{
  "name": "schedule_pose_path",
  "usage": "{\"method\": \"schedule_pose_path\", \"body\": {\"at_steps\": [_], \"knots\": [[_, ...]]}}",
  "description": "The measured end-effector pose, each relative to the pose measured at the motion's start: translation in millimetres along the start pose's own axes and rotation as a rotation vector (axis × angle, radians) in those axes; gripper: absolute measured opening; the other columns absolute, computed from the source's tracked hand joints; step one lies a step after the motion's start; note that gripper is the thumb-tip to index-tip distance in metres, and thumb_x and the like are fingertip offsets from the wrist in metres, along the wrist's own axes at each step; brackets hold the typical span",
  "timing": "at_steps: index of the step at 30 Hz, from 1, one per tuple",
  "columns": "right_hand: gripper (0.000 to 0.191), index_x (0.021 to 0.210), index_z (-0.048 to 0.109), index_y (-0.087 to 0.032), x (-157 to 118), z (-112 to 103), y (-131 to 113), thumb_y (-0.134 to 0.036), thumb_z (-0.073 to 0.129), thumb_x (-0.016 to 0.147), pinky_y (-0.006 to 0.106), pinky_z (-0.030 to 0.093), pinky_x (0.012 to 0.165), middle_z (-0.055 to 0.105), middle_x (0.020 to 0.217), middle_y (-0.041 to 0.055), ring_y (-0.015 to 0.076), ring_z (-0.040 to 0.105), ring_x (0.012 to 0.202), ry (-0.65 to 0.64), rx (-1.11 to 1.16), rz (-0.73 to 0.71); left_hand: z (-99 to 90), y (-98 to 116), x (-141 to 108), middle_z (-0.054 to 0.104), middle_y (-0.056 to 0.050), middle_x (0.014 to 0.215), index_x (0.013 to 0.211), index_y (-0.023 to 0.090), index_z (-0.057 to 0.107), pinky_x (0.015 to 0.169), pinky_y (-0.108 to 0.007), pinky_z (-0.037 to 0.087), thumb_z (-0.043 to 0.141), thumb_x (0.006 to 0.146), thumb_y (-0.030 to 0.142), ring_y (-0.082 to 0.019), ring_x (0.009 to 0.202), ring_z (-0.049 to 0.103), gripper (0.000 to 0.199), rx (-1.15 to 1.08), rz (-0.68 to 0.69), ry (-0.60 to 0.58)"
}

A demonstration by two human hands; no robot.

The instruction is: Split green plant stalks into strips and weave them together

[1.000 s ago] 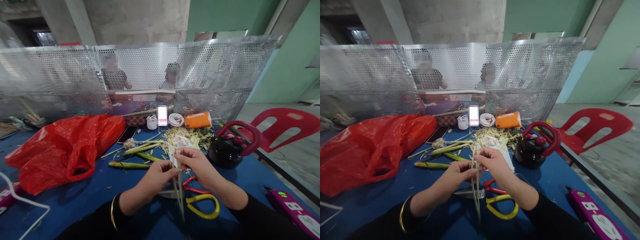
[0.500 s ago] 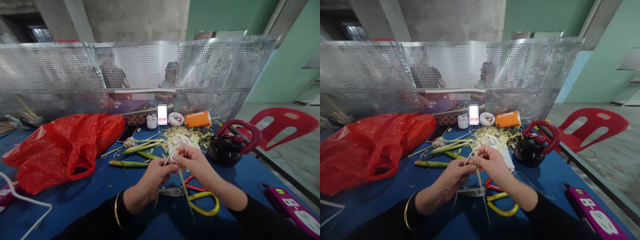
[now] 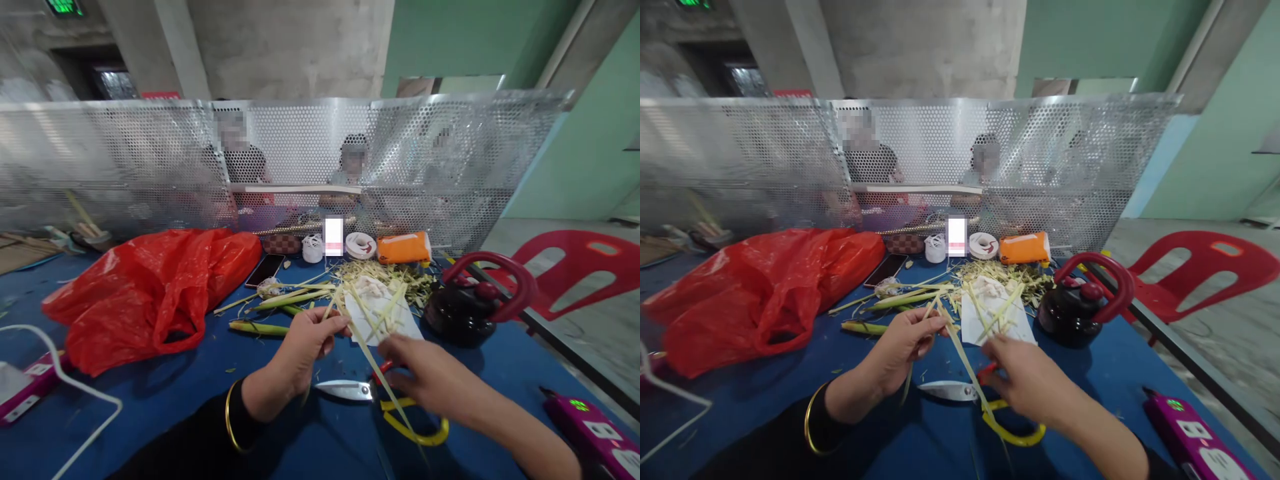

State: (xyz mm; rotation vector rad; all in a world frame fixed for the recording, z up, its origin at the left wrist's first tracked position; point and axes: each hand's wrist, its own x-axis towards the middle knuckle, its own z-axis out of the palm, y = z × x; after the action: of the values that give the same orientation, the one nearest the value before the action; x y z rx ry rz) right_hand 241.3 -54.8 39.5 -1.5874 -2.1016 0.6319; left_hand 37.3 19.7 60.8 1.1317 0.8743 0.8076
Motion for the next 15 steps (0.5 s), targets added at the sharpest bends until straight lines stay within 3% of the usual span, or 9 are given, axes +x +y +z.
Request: {"method": "schedule_pose_path", "body": {"at_steps": [2, 5, 8, 12, 15], "knots": [[0.043, 0.111, 0.063, -0.018, -18.8, 8.1, 11.6, -0.008, 0.056, 0.069, 0.040, 0.049, 0.081, 0.066, 0.102, 0.0120, 0.0268, 0.061, 0.091, -0.044, -0.201, -0.014, -4.4, 0.7, -1.9, 0.062, -0.001, 0.064, 0.066, 0.012, 0.061, 0.039, -0.021, 0.010, 0.071, 0.068, 0.033, -0.001, 0.037, 0.031, 0.023, -0.024, 0.007, 0.047], [0.076, 0.132, 0.052, -0.016, -33.1, 21.4, 20.9, 0.002, 0.050, 0.058, 0.043, 0.045, 0.095, 0.061, 0.120, 0.0152, 0.0296, 0.056, 0.110, -0.080, -0.315, -0.029, -10.1, -1.7, -5.0, 0.058, 0.001, 0.060, 0.062, 0.012, 0.060, 0.039, -0.021, 0.007, 0.072, 0.067, 0.034, -0.001, 0.037, 0.029, 0.026, -0.067, 0.006, 0.118], [0.084, 0.137, 0.049, -0.020, -32.5, 29.6, 22.5, 0.003, 0.046, 0.056, 0.043, 0.048, 0.093, 0.061, 0.119, 0.0140, 0.0295, 0.058, 0.109, -0.105, -0.326, -0.037, -14.1, -6.1, -6.9, 0.059, 0.000, 0.061, 0.063, 0.011, 0.062, 0.039, -0.021, 0.007, 0.072, 0.067, 0.035, -0.001, 0.038, 0.029, 0.027, -0.102, 0.011, 0.154], [0.087, 0.137, 0.050, -0.024, -29.2, 29.8, 22.2, 0.002, 0.047, 0.055, 0.041, 0.054, 0.080, 0.066, 0.109, 0.0133, 0.0296, 0.066, 0.094, -0.115, -0.315, -0.052, -17.7, -8.3, -7.3, 0.049, 0.004, 0.050, 0.065, 0.011, 0.064, 0.038, -0.021, 0.006, 0.072, 0.069, 0.036, -0.001, 0.036, 0.026, 0.027, -0.109, 0.019, 0.174], [0.086, 0.139, 0.049, -0.030, -31.9, 22.7, 22.0, 0.000, 0.047, 0.058, 0.038, 0.056, 0.074, 0.070, 0.103, 0.0102, 0.0280, 0.070, 0.083, -0.143, -0.220, -0.057, -21.8, -5.3, -6.2, 0.060, -0.001, 0.061, 0.068, 0.010, 0.066, 0.037, -0.020, 0.006, 0.072, 0.068, 0.036, 0.000, 0.036, 0.031, 0.026, -0.122, 0.041, 0.197]]}}
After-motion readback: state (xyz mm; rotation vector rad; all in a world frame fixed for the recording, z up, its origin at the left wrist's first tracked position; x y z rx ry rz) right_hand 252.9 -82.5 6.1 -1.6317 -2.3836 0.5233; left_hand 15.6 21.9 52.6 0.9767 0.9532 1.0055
